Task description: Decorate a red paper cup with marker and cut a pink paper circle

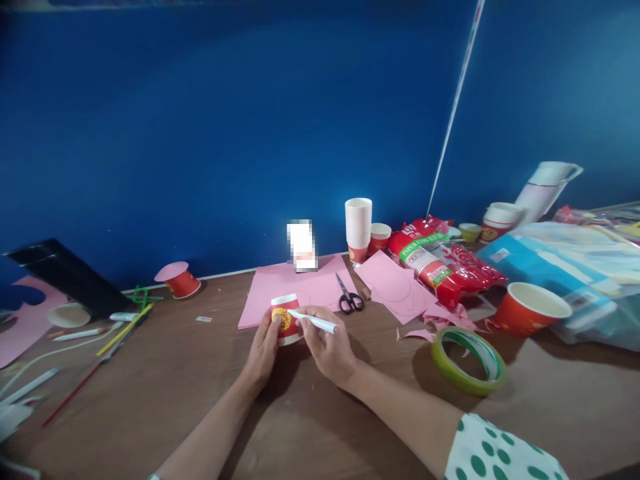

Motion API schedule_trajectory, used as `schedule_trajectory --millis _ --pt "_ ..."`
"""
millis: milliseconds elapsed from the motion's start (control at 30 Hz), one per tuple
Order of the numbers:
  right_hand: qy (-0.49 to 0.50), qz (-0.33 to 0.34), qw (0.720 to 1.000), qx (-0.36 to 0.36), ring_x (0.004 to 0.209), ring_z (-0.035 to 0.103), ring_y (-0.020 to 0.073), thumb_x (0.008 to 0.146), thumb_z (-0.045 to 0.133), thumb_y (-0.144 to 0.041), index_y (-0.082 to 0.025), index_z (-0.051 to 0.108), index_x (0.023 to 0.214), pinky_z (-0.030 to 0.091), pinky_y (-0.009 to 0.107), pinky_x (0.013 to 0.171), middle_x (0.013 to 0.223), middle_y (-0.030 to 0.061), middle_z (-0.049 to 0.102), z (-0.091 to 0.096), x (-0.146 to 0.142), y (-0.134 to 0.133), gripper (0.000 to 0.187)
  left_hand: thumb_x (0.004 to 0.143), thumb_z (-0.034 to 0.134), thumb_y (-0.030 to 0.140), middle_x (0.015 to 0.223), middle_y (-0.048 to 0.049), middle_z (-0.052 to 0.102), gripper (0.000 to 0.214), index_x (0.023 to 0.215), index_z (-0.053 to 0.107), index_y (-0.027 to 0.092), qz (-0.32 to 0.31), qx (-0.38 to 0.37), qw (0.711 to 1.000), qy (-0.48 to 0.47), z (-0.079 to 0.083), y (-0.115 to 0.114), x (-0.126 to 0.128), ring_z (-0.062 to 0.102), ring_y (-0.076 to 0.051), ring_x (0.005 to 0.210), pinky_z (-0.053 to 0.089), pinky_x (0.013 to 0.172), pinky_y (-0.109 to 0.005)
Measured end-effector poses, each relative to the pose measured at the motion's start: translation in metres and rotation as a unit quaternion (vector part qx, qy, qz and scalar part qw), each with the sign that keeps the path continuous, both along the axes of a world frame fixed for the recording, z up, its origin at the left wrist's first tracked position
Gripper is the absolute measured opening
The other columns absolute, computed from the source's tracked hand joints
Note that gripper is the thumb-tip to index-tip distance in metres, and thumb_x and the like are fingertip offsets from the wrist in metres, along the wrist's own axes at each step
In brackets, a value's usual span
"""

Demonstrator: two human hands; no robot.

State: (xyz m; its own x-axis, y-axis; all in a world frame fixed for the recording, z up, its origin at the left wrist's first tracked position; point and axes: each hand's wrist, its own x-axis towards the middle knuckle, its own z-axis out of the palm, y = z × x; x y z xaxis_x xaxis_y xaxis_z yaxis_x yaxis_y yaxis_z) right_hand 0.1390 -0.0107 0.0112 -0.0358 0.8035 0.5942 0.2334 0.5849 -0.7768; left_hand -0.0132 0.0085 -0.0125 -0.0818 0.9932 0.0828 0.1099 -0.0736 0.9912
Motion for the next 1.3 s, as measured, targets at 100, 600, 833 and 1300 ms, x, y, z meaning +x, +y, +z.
schedule_trajectory --millis 100,600,833,1300 --pt "0.002 0.001 1.000 0.005 0.080 0.064 0.0172 0.092 0.047 -0.021 -0.016 0.062 0.102 0.052 0.028 0.076 0.092 0.0086 0.066 0.0003 0.0004 0.0008 0.019 0.087 0.043 0.052 0.119 -0.0086 0.061 0.054 0.127 0.047 0.017 -0.003 0.007 1.000 0.004 -0.0011 0.0003 -0.0002 0.055 -0.022 0.111 0.040 0.098 -0.033" --pt "-0.002 0.000 1.000 0.004 0.080 0.064 0.0179 0.092 0.047 -0.021 -0.018 0.062 0.102 0.053 0.030 0.077 0.088 0.0081 0.066 0.0015 0.0006 0.0019 0.019 0.086 0.045 0.052 0.128 -0.0097 0.057 0.055 0.129 0.046 0.017 -0.002 -0.004 1.000 -0.006 -0.0019 -0.0002 0.0001 0.052 -0.022 0.117 0.037 0.103 -0.035" --pt "0.009 -0.001 1.000 -0.008 0.080 0.065 0.0177 0.092 0.047 -0.023 -0.016 0.062 0.103 0.055 0.030 0.075 0.091 0.0105 0.066 -0.0010 0.0007 0.0030 0.020 0.086 0.045 0.051 0.125 -0.0086 0.059 0.053 0.127 0.048 0.018 0.002 -0.004 1.000 -0.004 -0.0014 -0.0002 0.0003 0.053 -0.022 0.116 0.039 0.100 -0.034" --pt "0.006 -0.018 1.000 0.019 0.075 0.066 0.0177 0.092 0.047 -0.026 -0.017 0.064 0.099 0.055 0.029 0.070 0.090 0.0102 0.068 0.0056 0.0014 0.0026 0.021 0.085 0.046 0.052 0.124 -0.0091 0.059 0.053 0.126 0.049 0.017 -0.003 -0.005 1.000 -0.020 0.0001 -0.0004 0.0013 0.054 -0.022 0.114 0.040 0.099 -0.034"
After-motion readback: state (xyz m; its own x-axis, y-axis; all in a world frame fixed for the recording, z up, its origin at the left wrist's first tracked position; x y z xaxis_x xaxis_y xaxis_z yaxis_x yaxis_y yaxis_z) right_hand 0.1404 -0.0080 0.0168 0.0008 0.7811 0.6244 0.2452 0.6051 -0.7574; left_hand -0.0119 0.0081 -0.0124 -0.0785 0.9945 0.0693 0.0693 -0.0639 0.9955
